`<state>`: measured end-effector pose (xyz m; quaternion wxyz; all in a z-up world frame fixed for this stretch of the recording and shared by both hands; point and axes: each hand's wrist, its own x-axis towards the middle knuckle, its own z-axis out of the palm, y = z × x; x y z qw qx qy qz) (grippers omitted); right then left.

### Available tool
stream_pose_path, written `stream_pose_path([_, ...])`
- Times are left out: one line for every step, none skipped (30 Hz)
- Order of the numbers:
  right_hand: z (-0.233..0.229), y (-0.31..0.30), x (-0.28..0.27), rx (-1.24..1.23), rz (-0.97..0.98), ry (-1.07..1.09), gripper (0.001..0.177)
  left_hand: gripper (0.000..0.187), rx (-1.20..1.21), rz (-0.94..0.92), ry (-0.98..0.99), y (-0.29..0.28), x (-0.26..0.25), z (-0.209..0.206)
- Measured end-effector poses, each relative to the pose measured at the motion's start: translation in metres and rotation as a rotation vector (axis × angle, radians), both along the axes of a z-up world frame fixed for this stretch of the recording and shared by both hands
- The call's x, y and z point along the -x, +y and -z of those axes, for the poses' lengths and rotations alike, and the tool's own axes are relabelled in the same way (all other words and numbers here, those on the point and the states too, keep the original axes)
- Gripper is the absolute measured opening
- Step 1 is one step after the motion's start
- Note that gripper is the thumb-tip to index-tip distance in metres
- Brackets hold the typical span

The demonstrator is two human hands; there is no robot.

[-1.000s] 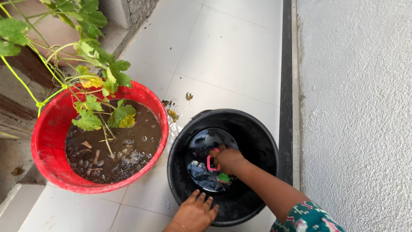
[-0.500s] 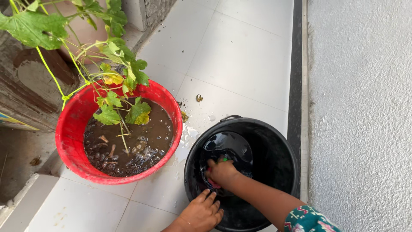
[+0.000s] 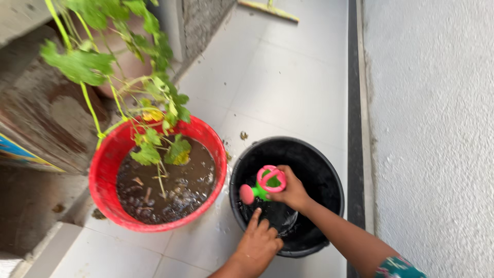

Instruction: The person waters a potted plant using a small green and pink watering can filled from a black bucket. They pour water onto the soil and the leaves, occasionally adjusting the plant's vines with their hands.

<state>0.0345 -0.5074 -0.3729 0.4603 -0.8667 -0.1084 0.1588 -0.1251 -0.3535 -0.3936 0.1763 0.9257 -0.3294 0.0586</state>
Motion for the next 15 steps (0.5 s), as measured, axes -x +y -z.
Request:
stream_pose_path([-0.004, -0.001, -0.001, -0.055, -0.004, -0.008, 0.085, 0.016, 0.005, -0.008, -0.028, -0.003, -0.003, 0.005])
stream_pose_path([-0.006, -0.004, -0.002, -0.111, -0.008, -0.015, 0.086, 0.016, 0.009, -0.015, -0.056, -0.005, -0.006, 0.010])
stream_pose_path([-0.008, -0.008, -0.004, -0.166, -0.016, -0.023, 0.086, 0.016, 0.002, 0.001, -0.040, -0.007, -0.009, 0.015])
stream_pose_path([-0.009, -0.013, -0.007, -0.257, -0.020, -0.028, 0.085, 0.017, -0.005, 0.018, -0.023, -0.007, -0.012, 0.019])
stream_pose_path([-0.011, -0.017, -0.012, -0.347, -0.028, -0.032, 0.085, 0.018, -0.011, 0.032, -0.008, -0.006, -0.015, 0.020])
stream_pose_path([-0.014, -0.021, -0.019, -0.437, -0.037, -0.036, 0.084, 0.018, 0.016, 0.057, -0.050, -0.004, -0.019, 0.018])
stream_pose_path([-0.020, -0.025, -0.027, -0.464, -0.035, -0.050, 0.084, 0.019, 0.044, 0.084, -0.090, 0.001, -0.022, 0.011])
stream_pose_path([-0.027, -0.030, -0.034, -0.491, -0.033, -0.065, 0.085, 0.021, 0.071, 0.111, -0.130, 0.007, -0.026, -0.001])
stream_pose_path([-0.036, -0.035, -0.041, -0.516, -0.033, -0.077, 0.085, 0.023, 0.144, 0.164, -0.091, 0.016, -0.030, -0.018])
stream_pose_path([-0.046, -0.038, -0.048, -0.521, -0.052, -0.156, 0.084, 0.026, 0.218, 0.217, -0.053, 0.029, -0.036, -0.041])
stream_pose_path([-0.056, -0.039, -0.055, -0.530, -0.070, -0.238, 0.084, 0.029, 0.289, 0.272, -0.018, 0.046, -0.043, -0.069])
stream_pose_path([-0.069, -0.037, -0.062, -0.539, -0.087, -0.320, 0.083, 0.026, 0.320, 0.261, 0.038, 0.064, -0.048, -0.100])
stream_pose_path([-0.082, -0.035, -0.069, -0.564, -0.087, -0.352, 0.084, 0.024, 0.350, 0.251, 0.093, 0.086, -0.052, -0.134])
stream_pose_path([-0.097, -0.032, -0.074, -0.589, -0.087, -0.384, 0.084, 0.023, 0.381, 0.242, 0.149, 0.107, -0.057, -0.167])
stream_pose_path([-0.110, -0.026, -0.075, -0.614, -0.084, -0.409, 0.085, 0.019, 0.478, 0.186, 0.103, 0.127, -0.061, -0.200])
